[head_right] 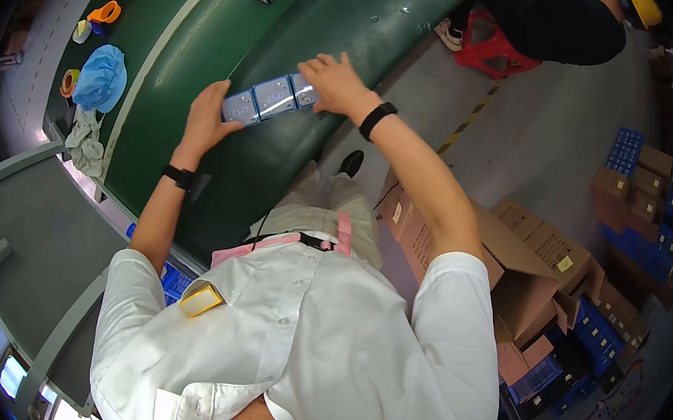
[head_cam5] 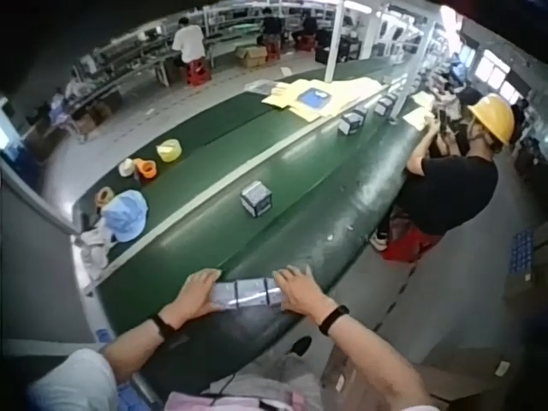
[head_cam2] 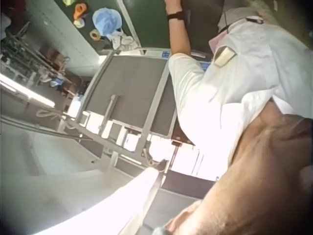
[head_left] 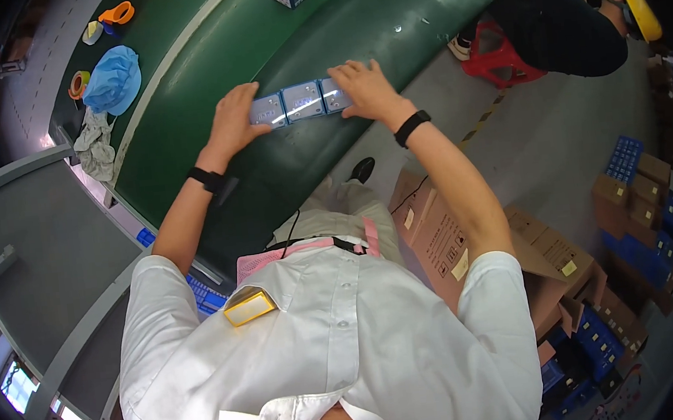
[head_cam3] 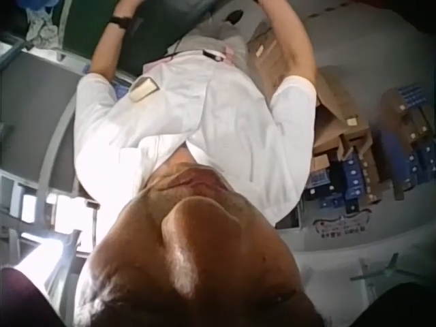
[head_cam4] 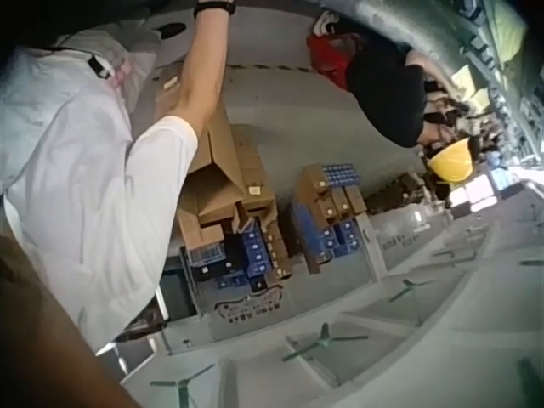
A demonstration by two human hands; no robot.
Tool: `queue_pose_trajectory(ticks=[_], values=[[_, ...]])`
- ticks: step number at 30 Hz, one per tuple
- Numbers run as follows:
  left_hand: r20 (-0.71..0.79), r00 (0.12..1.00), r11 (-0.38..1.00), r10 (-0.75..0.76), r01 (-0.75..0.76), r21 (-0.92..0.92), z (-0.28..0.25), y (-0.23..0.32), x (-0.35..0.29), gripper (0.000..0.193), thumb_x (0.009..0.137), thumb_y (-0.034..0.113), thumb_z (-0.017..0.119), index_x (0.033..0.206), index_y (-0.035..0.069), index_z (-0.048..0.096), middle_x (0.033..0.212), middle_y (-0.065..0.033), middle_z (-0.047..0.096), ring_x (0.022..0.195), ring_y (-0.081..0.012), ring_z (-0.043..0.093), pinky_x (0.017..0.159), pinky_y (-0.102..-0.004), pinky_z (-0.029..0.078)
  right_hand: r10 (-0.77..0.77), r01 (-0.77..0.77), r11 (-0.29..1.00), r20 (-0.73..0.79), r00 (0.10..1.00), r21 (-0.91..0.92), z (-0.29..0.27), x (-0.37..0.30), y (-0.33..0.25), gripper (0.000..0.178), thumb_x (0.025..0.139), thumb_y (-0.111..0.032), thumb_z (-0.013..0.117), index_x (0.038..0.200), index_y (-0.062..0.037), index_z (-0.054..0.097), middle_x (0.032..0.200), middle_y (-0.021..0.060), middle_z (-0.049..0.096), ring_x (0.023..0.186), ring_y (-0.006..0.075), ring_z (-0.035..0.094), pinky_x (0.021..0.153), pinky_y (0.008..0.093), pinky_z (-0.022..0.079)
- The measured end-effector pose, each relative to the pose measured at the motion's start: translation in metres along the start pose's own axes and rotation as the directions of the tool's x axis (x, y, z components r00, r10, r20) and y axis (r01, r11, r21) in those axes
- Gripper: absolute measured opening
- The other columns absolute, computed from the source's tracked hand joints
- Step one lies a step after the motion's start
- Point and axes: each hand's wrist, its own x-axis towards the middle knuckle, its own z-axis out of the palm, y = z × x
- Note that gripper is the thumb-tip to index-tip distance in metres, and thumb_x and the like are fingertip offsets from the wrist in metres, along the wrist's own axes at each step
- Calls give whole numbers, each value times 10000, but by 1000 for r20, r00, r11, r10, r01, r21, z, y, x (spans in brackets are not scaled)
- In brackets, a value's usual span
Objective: Taking finished items from a conveyor belt and placing them into cardboard shipping boxes.
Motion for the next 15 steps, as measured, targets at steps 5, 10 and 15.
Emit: queue_pose_trajectory(ticks=[5, 10, 15], values=[[125, 990, 990, 60, -75, 117, 22, 51, 22, 929, 579, 222, 846, 1385, 100, 401, 1318, -109, 495, 1235, -281, 464, 1013, -499, 349, 5, -7, 996, -20, 1000, -92, 12, 7, -20, 832, 591, -356, 840, 1295, -114, 469, 1186, 75, 565, 1136, 277, 530, 991, 627, 324], [147, 981, 976, 128, -151, 156, 22, 35, 11, 961, 540, 200, 860, 1360, 27, 389, 1296, -137, 495, 1218, -303, 467, 1024, -514, 333, 38, -34, 992, 36, 999, -120, 16, 15, -46, 785, 577, -313, 847, 1236, -67, 498, 1099, 114, 578, 1045, 287, 570, 988, 588, 353], [112, 970, 961, 217, -232, 150, 34, 42, 21, 892, 509, 208, 867, 1258, -21, 441, 1192, -171, 528, 1116, -321, 517, 988, -432, 392, 100, -109, 989, -94, 991, -103, 49, 13, -42, 614, 608, -234, 792, 1138, -40, 547, 1027, 119, 590, 980, 284, 583, 932, 520, 405]])
